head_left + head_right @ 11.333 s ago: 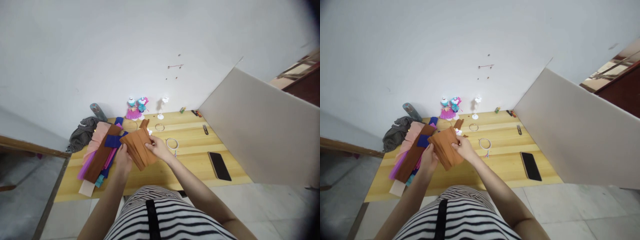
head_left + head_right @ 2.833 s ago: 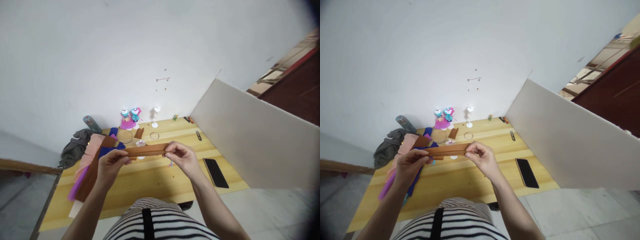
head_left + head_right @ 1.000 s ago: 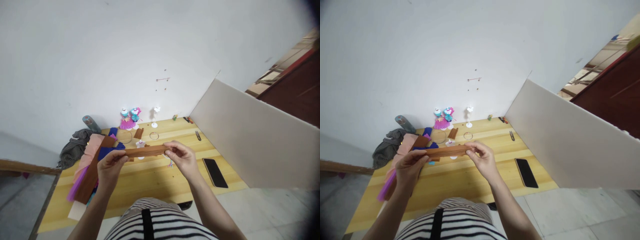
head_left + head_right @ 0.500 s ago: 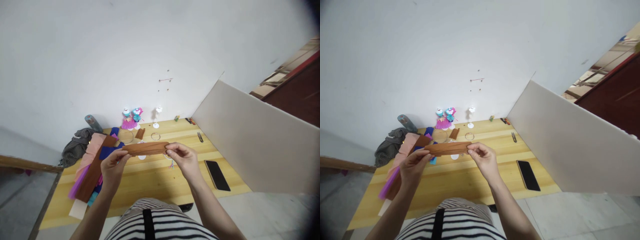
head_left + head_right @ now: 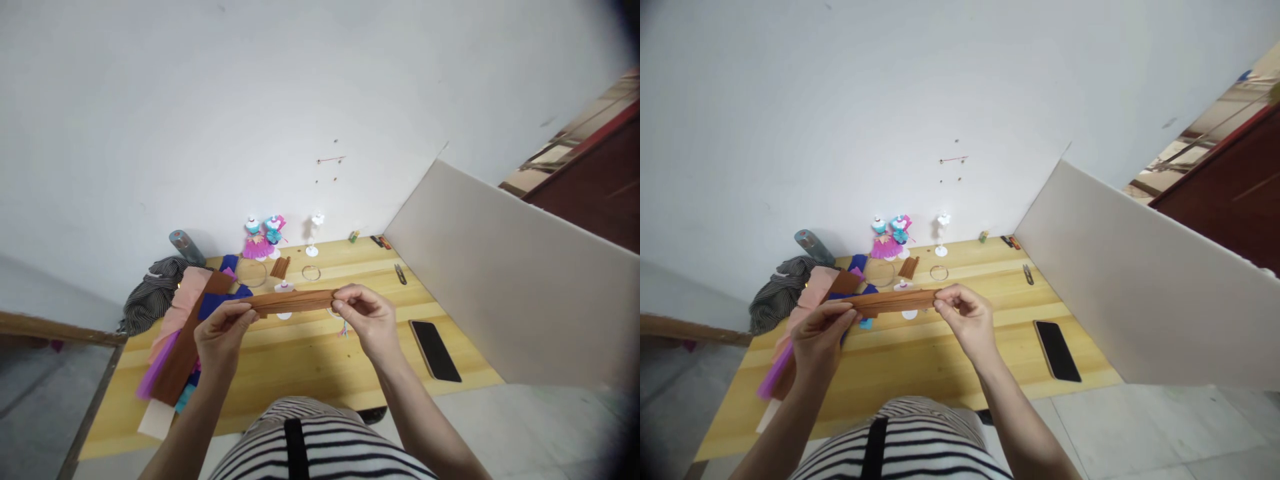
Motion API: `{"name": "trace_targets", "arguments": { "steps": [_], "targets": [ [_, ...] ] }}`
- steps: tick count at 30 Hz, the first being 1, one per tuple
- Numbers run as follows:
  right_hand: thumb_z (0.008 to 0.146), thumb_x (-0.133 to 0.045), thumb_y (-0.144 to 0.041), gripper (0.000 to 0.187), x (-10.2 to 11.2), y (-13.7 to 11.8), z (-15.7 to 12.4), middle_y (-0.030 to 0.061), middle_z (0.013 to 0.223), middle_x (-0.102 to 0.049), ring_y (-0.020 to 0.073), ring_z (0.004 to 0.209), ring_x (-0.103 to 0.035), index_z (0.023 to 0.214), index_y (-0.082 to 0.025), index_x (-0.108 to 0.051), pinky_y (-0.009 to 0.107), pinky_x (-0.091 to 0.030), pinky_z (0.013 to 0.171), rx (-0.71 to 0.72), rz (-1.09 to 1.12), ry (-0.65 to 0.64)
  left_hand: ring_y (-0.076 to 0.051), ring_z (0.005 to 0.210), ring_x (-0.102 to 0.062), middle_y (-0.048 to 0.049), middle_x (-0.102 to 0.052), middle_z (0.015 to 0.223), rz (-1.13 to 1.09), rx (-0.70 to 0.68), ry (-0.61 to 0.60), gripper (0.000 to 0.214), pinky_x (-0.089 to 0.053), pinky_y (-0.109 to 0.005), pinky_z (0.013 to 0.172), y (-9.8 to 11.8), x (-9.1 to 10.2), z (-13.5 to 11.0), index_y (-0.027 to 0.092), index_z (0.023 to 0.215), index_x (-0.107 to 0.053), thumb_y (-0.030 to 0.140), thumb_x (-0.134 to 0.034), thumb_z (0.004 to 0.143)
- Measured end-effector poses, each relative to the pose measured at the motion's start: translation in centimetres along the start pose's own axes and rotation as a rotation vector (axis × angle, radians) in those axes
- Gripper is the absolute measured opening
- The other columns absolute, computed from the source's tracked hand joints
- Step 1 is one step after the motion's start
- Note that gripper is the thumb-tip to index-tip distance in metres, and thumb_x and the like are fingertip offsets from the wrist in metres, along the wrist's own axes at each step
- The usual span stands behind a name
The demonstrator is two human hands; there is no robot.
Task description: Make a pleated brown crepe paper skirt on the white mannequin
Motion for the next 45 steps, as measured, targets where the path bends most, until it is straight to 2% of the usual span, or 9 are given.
{"name": "trace_targets", "arguments": {
  "steps": [8, 13, 21, 24, 29, 32, 39, 45],
  "targets": [
    [0.07, -0.074, -0.027, 0.01, 0.3, 0.1, -0.1, 0.0003, 0.064, -0.059, 0.0129, 0.058, -0.053, 0.077, -0.021, -0.072, 0.026, -0.046, 0.054, 0.035, -0.047, -0.07, -0.013, 0.066, -0.066, -0.0015, -0.069, 0.081, 0.003, -0.013, -0.027, 0.012, -0.058, -0.024, 0.065, 0.3, 0.0, 0.2, 0.017, 0.069, -0.07, 0.022, -0.078, 0.062],
    [0.071, -0.074, -0.027, 0.018, 0.5, 0.1, -0.3, 0.0011, 0.07, -0.059, 0.0146, 0.063, -0.053, 0.088, -0.023, -0.073, 0.028, -0.048, 0.055, 0.063, -0.069, -0.116, -0.013, 0.06, -0.067, -0.0006, -0.069, 0.075, -0.005, 0.011, -0.031, 0.013, -0.059, -0.025, 0.064, 0.3, -0.2, 0.4, 0.016, 0.069, -0.069, 0.023, -0.077, 0.062],
    [0.075, -0.071, -0.021, 0.007, 0.5, -0.5, 0.0, 0.0015, 0.069, -0.06, 0.0152, 0.065, -0.055, 0.081, -0.023, -0.073, 0.029, -0.045, 0.059, 0.159, -0.068, -0.167, -0.015, 0.059, -0.069, -0.0004, -0.068, 0.069, -0.008, -0.001, -0.074, 0.013, -0.059, -0.025, 0.061, 0.6, 0.0, 0.7, 0.015, 0.07, -0.069, 0.021, -0.077, 0.062],
    [0.074, -0.072, -0.025, 0.005, 0.5, -0.4, 0.0, 0.003, 0.07, -0.062, 0.0157, 0.066, -0.056, 0.077, -0.021, -0.072, 0.028, -0.045, 0.059, 0.129, -0.088, -0.162, -0.016, 0.06, -0.069, -0.0007, -0.068, 0.071, 0.005, -0.012, -0.12, 0.012, -0.06, -0.025, 0.062, 0.8, 0.1, 0.9, 0.015, 0.069, -0.069, 0.021, -0.078, 0.062],
    [0.068, -0.077, -0.033, 0.015, 0.3, 0.1, -0.1, 0.0016, 0.067, -0.063, 0.0127, 0.058, -0.054, 0.07, -0.019, -0.069, 0.025, -0.045, 0.053, -0.073, 0.012, -0.188, -0.014, 0.062, -0.067, -0.0016, -0.07, 0.072, 0.04, -0.038, -0.12, 0.01, -0.059, -0.023, 0.061, 1.2, 0.3, 1.2, 0.016, 0.064, -0.07, 0.019, -0.078, 0.059],
    [0.065, -0.079, -0.032, 0.017, 0.1, 0.1, -0.1, 0.0014, 0.067, -0.063, 0.0112, 0.055, -0.052, 0.068, -0.018, -0.07, 0.024, -0.044, 0.049, -0.135, 0.068, -0.203, -0.013, 0.061, -0.067, -0.0011, -0.07, 0.075, 0.014, -0.009, -0.117, 0.011, -0.059, -0.022, 0.062, 0.9, 0.4, 1.2, 0.016, 0.065, -0.071, 0.018, -0.079, 0.058],
    [0.065, -0.078, -0.028, 0.014, 0.0, -0.2, -0.2, 0.0023, 0.068, -0.062, 0.0121, 0.058, -0.053, 0.067, -0.018, -0.069, 0.023, -0.043, 0.048, -0.097, 0.067, -0.174, -0.013, 0.06, -0.068, 0.0003, -0.067, 0.071, -0.011, -0.003, -0.128, 0.01, -0.059, -0.022, 0.063, 0.7, 0.7, 0.7, 0.015, 0.067, -0.071, 0.018, -0.079, 0.061],
    [0.068, -0.076, -0.025, 0.009, 0.1, -0.6, -0.3, 0.0005, 0.065, -0.059, 0.0119, 0.059, -0.052, 0.069, -0.019, -0.069, 0.024, -0.044, 0.054, 0.005, 0.008, -0.135, -0.014, 0.062, -0.069, 0.0, -0.069, 0.073, 0.021, -0.039, -0.106, 0.011, -0.06, -0.023, 0.065, 0.9, 0.5, 0.5, 0.016, 0.07, -0.071, 0.018, -0.078, 0.062]
  ]
}}
Point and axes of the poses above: each hand's wrist, its own z-axis towards the middle knuckle, its own x-axis out of the back of the hand, y = z × x, the point moved 4 cm from there along z, towards the middle knuckle
